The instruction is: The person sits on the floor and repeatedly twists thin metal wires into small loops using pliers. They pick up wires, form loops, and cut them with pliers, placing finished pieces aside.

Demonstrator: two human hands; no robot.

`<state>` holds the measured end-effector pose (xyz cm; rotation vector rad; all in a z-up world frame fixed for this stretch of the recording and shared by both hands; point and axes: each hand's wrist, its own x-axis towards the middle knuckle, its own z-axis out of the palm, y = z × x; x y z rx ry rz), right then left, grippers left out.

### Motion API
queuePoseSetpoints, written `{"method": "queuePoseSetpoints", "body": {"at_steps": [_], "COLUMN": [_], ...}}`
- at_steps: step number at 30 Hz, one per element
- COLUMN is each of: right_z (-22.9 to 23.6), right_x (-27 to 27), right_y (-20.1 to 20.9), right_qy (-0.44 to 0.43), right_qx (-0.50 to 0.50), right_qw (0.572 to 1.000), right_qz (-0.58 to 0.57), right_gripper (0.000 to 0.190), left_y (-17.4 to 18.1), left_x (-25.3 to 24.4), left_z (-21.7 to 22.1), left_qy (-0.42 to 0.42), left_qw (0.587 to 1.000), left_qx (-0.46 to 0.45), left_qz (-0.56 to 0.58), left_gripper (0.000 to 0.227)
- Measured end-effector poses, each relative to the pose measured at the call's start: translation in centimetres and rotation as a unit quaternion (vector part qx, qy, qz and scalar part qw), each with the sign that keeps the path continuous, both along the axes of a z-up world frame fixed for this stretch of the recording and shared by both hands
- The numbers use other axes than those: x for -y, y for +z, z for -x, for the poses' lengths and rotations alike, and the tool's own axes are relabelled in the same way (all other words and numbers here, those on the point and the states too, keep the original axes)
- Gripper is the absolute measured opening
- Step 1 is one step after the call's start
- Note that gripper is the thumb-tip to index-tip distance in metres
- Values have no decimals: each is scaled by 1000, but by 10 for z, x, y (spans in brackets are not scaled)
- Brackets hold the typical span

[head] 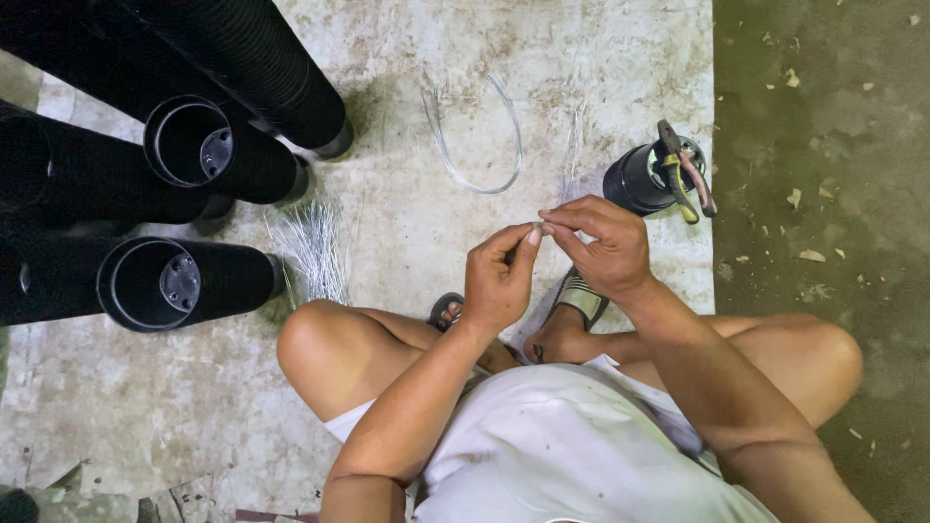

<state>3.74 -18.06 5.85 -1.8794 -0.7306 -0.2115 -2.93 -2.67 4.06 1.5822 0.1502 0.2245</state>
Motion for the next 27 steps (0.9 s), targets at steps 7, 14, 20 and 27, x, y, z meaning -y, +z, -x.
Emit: {"method": "queuePoseSetpoints", "body": {"at_steps": [7,14,20,27], "right_z": [29,53,43,17], "right_x": [-14,-30,-29,4], "right_y": [-25,-50,-54,-31], "right_qy": [40,-16,7,80], "right_qx": [-217,-200,-254,-267], "right_qw": [975,977,964,952], "right_qz": [6,68,82,126], "right_gripper": [24,16,12,9], "left_y": [-25,-32,-35,-22], "left_x": [-17,-24,-29,-53], "left_z": [-24,-31,-29,-19], "left_qy": [66,85,70,8], "left_qw": [965,921,927,943], "left_qx": [0,22,23,50], "left_qz": [253,380,369,328], "left_gripper": [28,29,28,23]}}
